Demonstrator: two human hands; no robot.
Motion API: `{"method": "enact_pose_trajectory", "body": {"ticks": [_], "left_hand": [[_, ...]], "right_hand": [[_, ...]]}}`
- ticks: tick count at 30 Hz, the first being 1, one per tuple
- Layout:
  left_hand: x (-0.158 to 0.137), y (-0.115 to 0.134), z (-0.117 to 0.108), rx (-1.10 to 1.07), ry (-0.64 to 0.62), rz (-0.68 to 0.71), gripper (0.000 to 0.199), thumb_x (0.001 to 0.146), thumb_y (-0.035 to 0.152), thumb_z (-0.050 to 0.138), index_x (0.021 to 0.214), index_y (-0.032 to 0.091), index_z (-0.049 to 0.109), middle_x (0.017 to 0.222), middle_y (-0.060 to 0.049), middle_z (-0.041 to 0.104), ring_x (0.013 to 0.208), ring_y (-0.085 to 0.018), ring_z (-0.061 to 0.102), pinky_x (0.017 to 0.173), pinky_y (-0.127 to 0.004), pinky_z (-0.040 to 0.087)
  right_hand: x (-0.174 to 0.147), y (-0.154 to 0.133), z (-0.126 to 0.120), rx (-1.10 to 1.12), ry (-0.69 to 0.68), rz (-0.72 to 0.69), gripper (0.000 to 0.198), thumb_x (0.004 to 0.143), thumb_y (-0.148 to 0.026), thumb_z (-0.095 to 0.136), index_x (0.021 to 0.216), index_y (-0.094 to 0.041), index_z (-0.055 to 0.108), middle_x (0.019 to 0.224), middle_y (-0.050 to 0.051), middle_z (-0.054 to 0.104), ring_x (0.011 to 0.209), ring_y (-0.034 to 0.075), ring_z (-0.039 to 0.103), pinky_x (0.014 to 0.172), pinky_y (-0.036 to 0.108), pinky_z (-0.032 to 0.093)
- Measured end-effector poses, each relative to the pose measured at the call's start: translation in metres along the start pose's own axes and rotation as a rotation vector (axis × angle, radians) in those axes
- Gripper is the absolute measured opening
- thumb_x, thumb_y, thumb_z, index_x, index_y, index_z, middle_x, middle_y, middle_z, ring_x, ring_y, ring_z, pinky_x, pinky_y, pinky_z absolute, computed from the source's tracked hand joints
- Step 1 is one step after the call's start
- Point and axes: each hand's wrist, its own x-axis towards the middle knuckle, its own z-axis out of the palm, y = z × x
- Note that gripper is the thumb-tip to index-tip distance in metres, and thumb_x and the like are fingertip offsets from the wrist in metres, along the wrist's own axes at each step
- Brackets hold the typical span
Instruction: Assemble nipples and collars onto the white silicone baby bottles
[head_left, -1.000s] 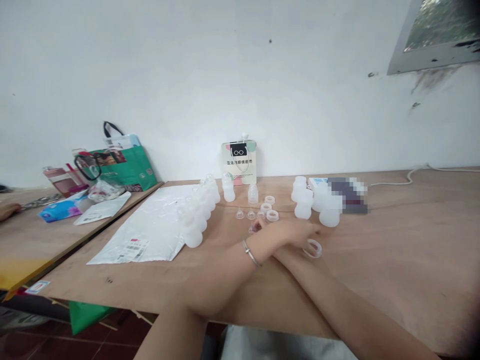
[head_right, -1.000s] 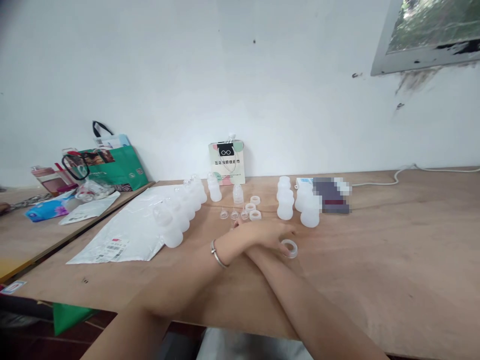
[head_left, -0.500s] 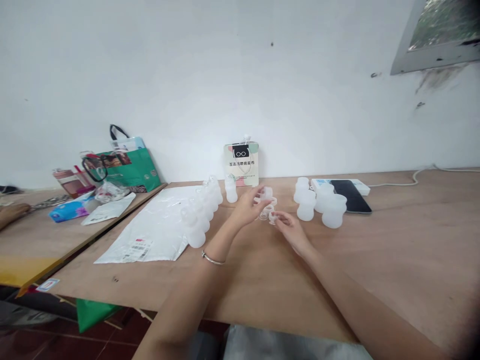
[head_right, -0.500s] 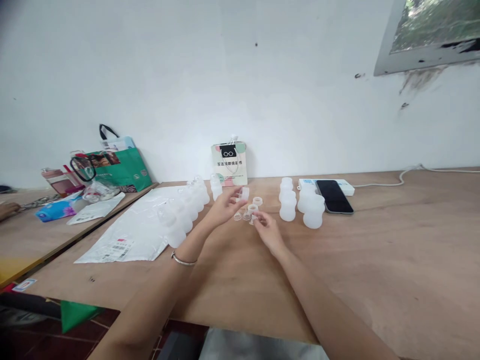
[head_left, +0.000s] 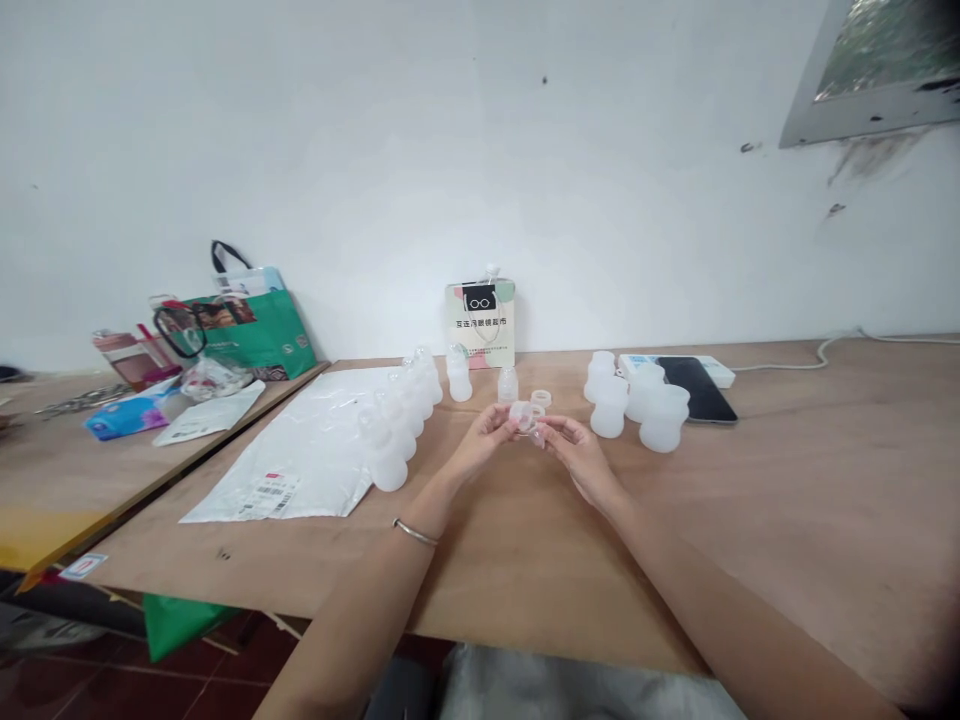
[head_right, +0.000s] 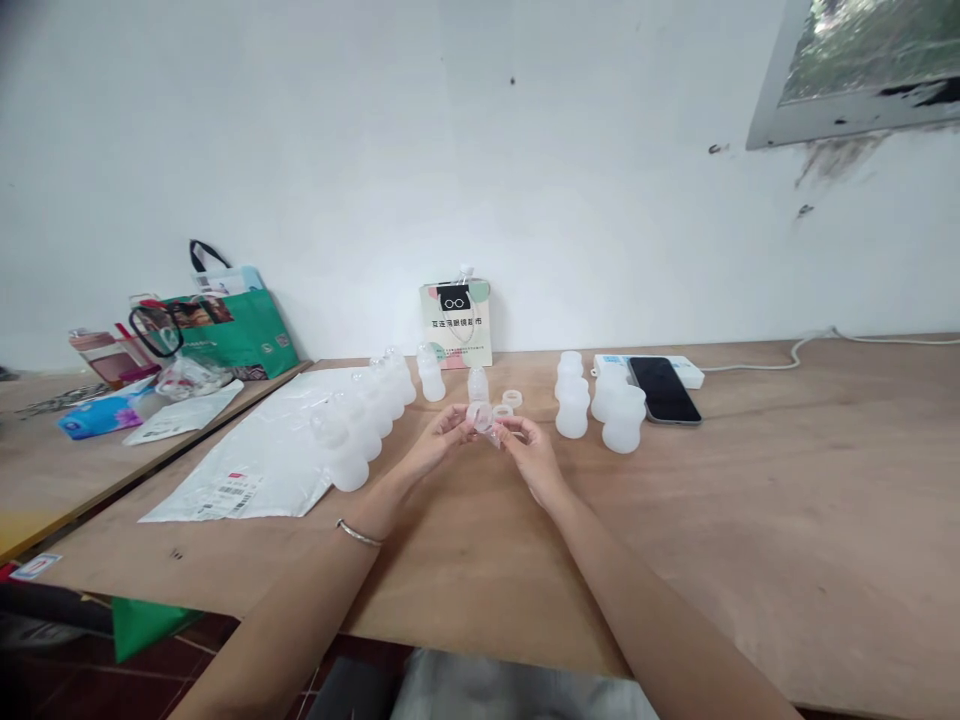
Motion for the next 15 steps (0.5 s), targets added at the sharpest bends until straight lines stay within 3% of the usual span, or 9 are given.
{"method": "enact_pose_trajectory", "body": {"ticks": [4, 9, 12, 15], "left_hand": [[-0.003, 0.002, -0.001, -0.118, 0.079, -0.071, 0.044, 0.073, 0.032, 0.064, 0.111, 0.02, 0.046, 0.091, -0.004, 0.063, 0.082, -0.012, 0.061, 0.082, -0.032, 0.046], [-0.015, 0.014, 0.027, -0.405, -0.087, -0.243, 0.031, 0.078, 0.028, 0.059, 0.108, 0.023, 0.054, 0.112, -0.007, 0.057, 0.1, -0.017, 0.056, 0.086, -0.037, 0.048], [-0.019, 0.011, 0.05, -0.596, 0.044, -0.297, 0.018, 0.077, 0.023, 0.061, 0.094, 0.017, 0.06, 0.101, -0.006, 0.061, 0.091, -0.013, 0.059, 0.09, -0.034, 0.046], [-0.019, 0.006, 0.06, -0.687, 0.203, -0.285, 0.008, 0.077, 0.012, 0.059, 0.084, 0.013, 0.062, 0.091, -0.005, 0.064, 0.084, -0.008, 0.06, 0.094, -0.025, 0.043]], "right_hand": [[0.001, -0.002, 0.001, -0.032, 0.149, -0.089, 0.036, 0.065, -0.045, 0.066, 0.086, -0.017, 0.056, 0.086, 0.007, 0.066, 0.076, 0.017, 0.062, 0.071, 0.032, 0.05], [-0.003, -0.005, -0.001, -0.182, 0.21, -0.206, 0.03, 0.071, -0.043, 0.061, 0.087, -0.018, 0.057, 0.084, 0.007, 0.068, 0.079, 0.02, 0.064, 0.074, 0.035, 0.05], [-0.007, -0.003, 0.001, -0.449, 0.239, -0.328, 0.022, 0.076, -0.041, 0.055, 0.077, -0.02, 0.062, 0.09, 0.008, 0.068, 0.089, 0.023, 0.061, 0.082, 0.041, 0.047], [-0.014, -0.007, 0.003, -0.628, 0.163, -0.42, 0.024, 0.08, -0.036, 0.048, 0.076, -0.02, 0.066, 0.102, 0.01, 0.066, 0.102, 0.025, 0.056, 0.092, 0.044, 0.041]]}}
